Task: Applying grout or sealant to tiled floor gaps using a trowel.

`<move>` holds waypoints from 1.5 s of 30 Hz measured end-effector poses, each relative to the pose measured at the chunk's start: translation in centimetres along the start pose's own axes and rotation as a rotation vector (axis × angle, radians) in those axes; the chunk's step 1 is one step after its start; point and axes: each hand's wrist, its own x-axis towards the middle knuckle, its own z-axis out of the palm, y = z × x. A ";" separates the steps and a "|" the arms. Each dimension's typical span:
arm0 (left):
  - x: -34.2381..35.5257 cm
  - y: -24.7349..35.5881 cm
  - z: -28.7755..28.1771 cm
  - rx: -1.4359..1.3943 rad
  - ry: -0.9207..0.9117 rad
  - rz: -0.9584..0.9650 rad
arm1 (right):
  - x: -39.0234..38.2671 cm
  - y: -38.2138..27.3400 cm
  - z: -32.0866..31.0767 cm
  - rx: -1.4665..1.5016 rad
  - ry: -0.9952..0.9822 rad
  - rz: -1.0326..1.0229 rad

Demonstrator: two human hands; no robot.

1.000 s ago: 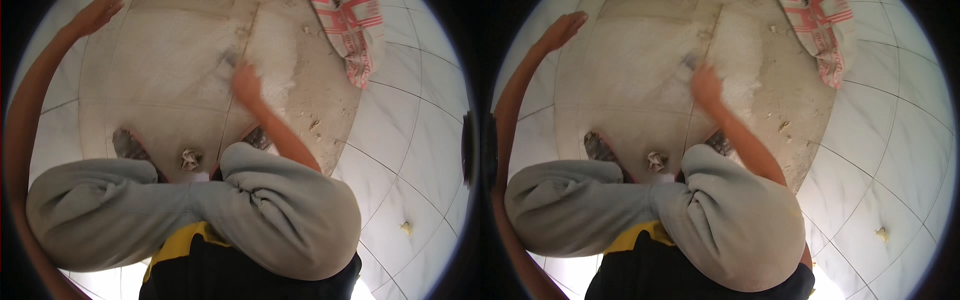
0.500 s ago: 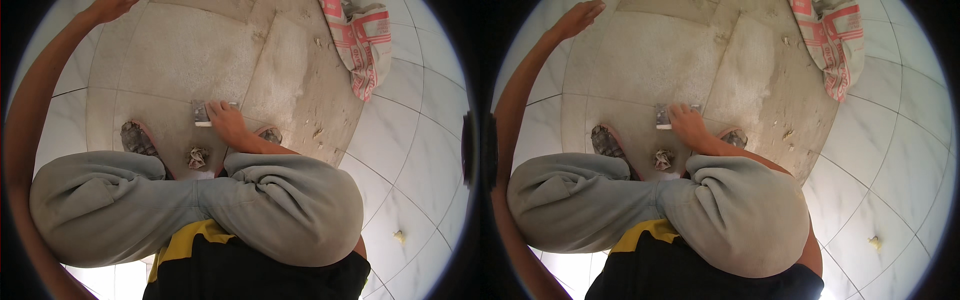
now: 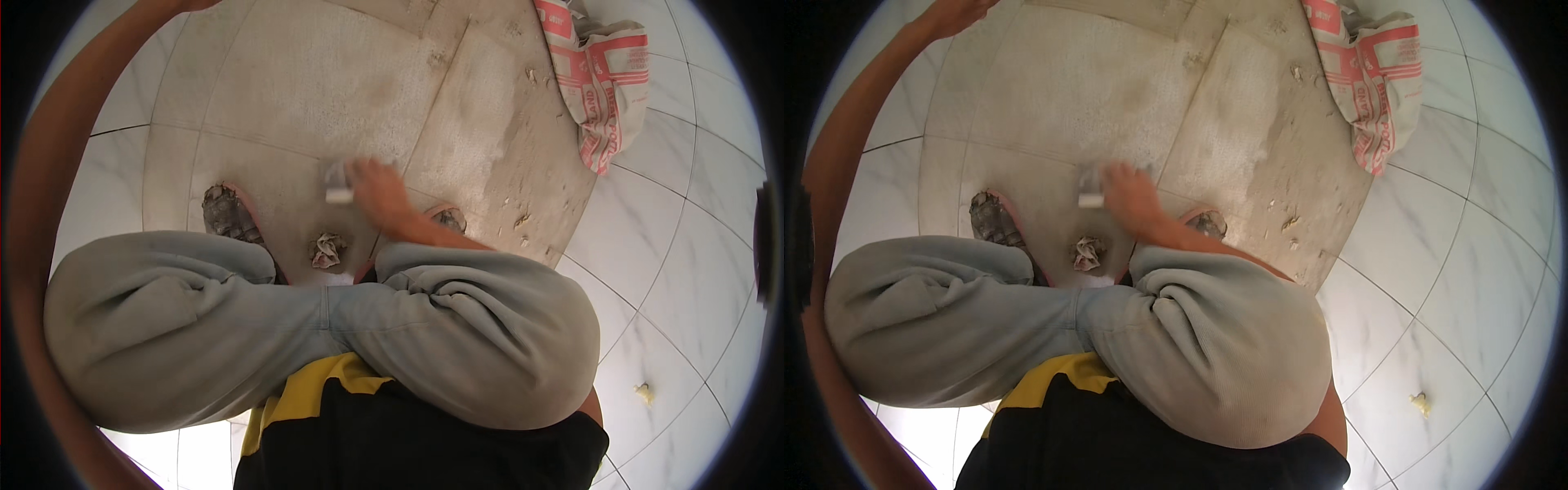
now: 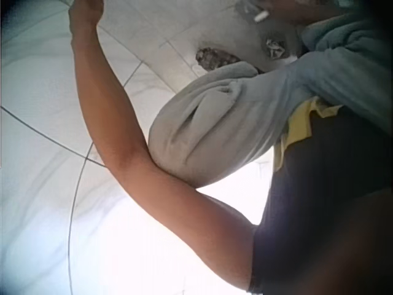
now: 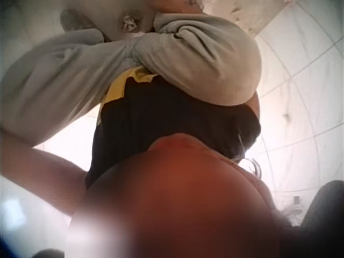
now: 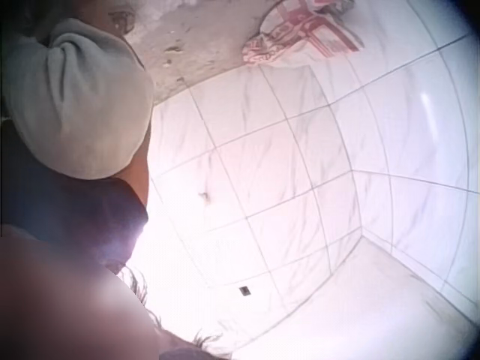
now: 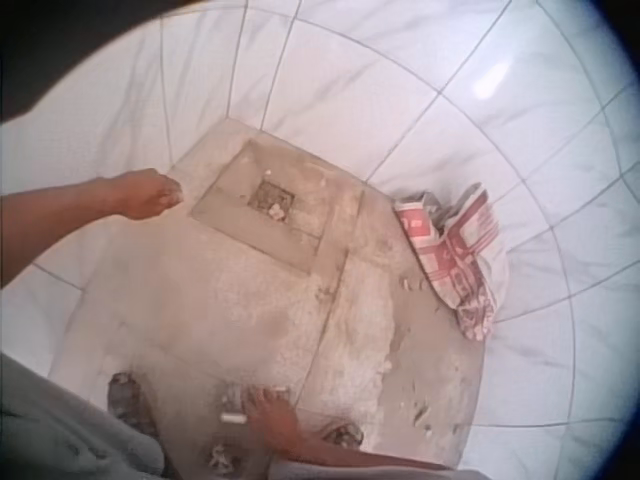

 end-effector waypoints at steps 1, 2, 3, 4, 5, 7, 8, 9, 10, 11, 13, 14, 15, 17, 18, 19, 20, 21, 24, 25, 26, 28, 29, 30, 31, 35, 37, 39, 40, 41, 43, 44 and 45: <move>-0.4 -0.5 0.2 0.002 0.017 -0.004 | -0.9 -1.0 -0.1 -0.023 0.130 -0.069; -0.8 -0.9 0.3 0.004 0.035 -0.007 | 0.0 -0.2 -0.2 -0.021 0.132 -0.081; -0.9 -2.2 0.4 0.006 0.036 -0.019 | 2.0 1.6 -0.3 0.015 0.088 0.023; -0.9 -4.1 1.2 0.070 0.108 0.079 | 3.3 2.6 -0.9 0.059 0.029 0.137; -0.7 -4.7 1.9 0.129 0.179 0.184 | 4.6 4.1 -1.8 -0.037 0.120 0.188; -0.3 -0.8 0.6 0.113 0.103 0.084 | 6.5 6.8 -3.3 -0.145 0.240 0.236; -1.9 0.2 0.1 0.091 0.004 -0.036 | 5.6 6.2 -4.1 -0.104 0.081 0.197; -3.1 -0.2 -0.5 0.092 0.007 -0.056 | 5.0 6.0 -5.0 -0.077 -0.071 0.150; -3.4 -0.1 -0.8 0.091 -0.003 -0.047 | 2.1 5.8 -3.2 -0.083 0.025 -0.001; -3.4 0.0 -0.6 0.084 -0.019 -0.032 | -0.6 5.8 -1.1 -0.087 0.112 -0.148; -3.7 -0.3 -0.8 -0.034 0.016 -0.048 | -0.2 6.5 -1.7 -0.115 0.105 -0.176; -3.9 -0.1 -0.3 -0.149 0.041 -0.029 | -0.9 5.9 -2.2 -0.138 0.094 -0.168; -3.6 -0.2 1.4 -0.172 0.016 -0.013 | 0.8 5.5 -3.8 -0.054 0.093 -0.136; -2.8 -0.8 1.7 -0.888 0.214 1.139 | 2.3 5.4 -3.1 -0.064 0.089 -0.168; -3.0 -1.5 1.4 -0.885 0.215 1.135 | 2.7 5.5 -3.0 -0.075 0.088 -0.198; -4.9 2.2 -0.9 -0.532 0.087 0.531 | 0.4 6.6 -2.4 -0.045 0.082 -0.202; -6.6 3.8 -2.7 -0.153 -0.032 -0.077 | -0.2 7.0 -3.1 -0.044 0.082 -0.209; -7.1 3.2 -2.7 -0.148 -0.023 -0.088 | -0.4 7.4 -3.8 -0.069 0.041 -0.216; -6.7 4.1 -0.4 -0.425 0.072 -0.161 | 2.9 7.1 -4.0 -0.089 0.024 -0.264; -7.1 4.1 -0.2 -0.253 -0.040 -0.053 | 5.2 6.6 -3.6 -0.074 0.081 -0.355; -7.5 4.0 0.0 -0.082 -0.153 0.052 | 5.3 6.4 -3.7 -0.071 0.084 -0.372; -9.2 3.2 0.7 -0.097 -0.074 0.076 | 4.3 5.8 -3.8 -0.098 0.011 -0.359; -10.2 3.3 0.4 -0.154 -0.047 0.023 | 2.8 6.1 -3.9 -0.089 0.013 -0.373; -9.7 3.7 0.6 -0.227 -0.010 0.006 | 0.0 7.7 -4.4 -0.105 -0.019 -0.336; -9.6 3.7 0.4 -0.226 -0.017 0.002 | -0.9 7.3 -5.1 -0.099 -0.042 -0.320; -7.5 1.5 2.0 -0.176 -0.094 -0.052 | 6.7 3.7 -3.6 -0.093 0.012 -0.411; -7.0 1.1 1.4 -0.109 0.007 0.068 | 7.6 2.9 -3.8 -0.089 0.071 -0.425; -7.7 1.6 0.8 -0.116 0.044 0.016 | 6.8 3.2 -3.2 -0.072 0.132 -0.437; -8.5 1.6 0.8 -0.118 0.038 0.010 | 5.3 3.5 -3.7 -0.066 0.129 -0.440; -9.2 1.5 0.6 -0.223 0.028 -0.072 | 4.2 3.9 -4.1 -0.080 0.054 -0.389; -9.4 1.5 1.1 -0.345 0.005 -0.131 | 3.9 2.9 -4.5 -0.097 -0.039 -0.314; -9.0 1.1 1.5 -0.255 -0.012 -0.083 | 6.3 1.3 -4.3 -0.074 0.018 -0.339; -8.7 0.6 1.7 -0.159 -0.019 -0.047 | 8.3 0.7 -4.1 -0.055 0.084 -0.377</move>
